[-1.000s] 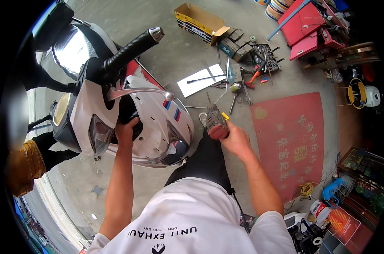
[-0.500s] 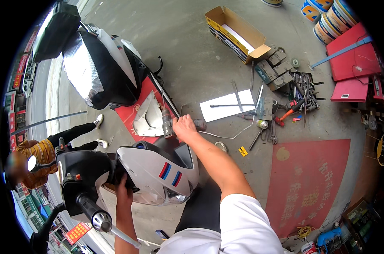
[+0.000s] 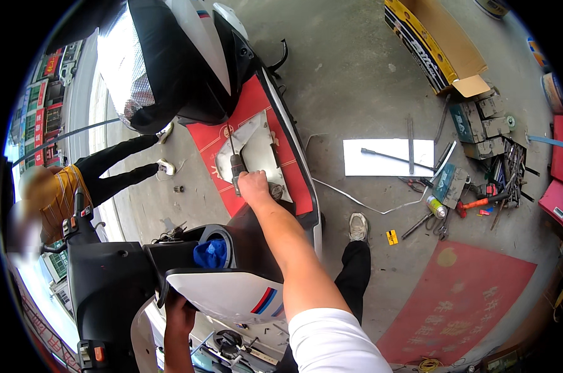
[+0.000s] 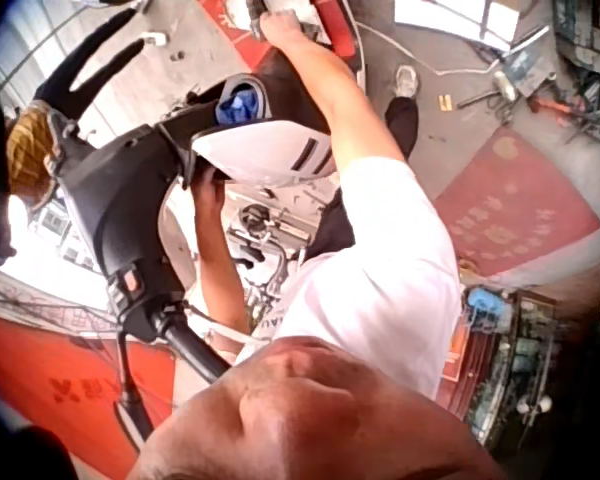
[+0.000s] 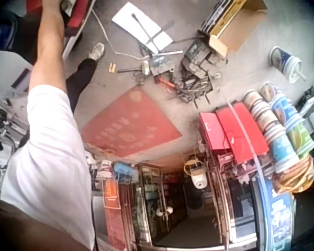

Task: The person works on the front of a white scooter, using a power drill to remove and reinstall screws on the front panel. They also use a screwdriver to adjust components near the headlight while another person stands nearby.

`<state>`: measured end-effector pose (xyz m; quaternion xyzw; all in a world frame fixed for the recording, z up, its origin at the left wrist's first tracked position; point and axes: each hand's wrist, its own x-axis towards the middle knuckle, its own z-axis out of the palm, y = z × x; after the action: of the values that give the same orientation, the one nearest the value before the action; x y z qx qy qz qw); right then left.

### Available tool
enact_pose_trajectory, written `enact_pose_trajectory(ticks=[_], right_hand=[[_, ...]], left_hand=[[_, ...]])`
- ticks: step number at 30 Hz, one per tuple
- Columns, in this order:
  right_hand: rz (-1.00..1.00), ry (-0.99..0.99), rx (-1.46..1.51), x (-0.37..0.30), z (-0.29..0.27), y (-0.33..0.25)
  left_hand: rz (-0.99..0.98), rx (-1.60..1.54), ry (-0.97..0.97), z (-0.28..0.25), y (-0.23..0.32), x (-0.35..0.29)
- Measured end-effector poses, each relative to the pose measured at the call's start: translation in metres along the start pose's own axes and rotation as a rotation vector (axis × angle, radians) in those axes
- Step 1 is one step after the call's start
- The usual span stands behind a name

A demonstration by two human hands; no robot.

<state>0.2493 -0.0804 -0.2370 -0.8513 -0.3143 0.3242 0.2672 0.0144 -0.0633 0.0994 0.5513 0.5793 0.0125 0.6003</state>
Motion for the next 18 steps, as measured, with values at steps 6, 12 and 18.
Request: enact_pose_trajectory(ticks=[6,12,18], right_hand=[[0.190,0.433,0.069,-0.003,-0.010,0.014],[0.573,0.040,0.479,0.025,-0.021,0.076],[0.182,0.434,0.494,-0.041,-0.045,0.046]], left_hand=[[-0.081,-0.003,0.055,-0.021,-0.011,-0.005],[-0.079,-0.019,0.011,-0.020,-0.009,-0.001],[-0.065,-0.067,-0.054,0.004,0.007,0.000]])
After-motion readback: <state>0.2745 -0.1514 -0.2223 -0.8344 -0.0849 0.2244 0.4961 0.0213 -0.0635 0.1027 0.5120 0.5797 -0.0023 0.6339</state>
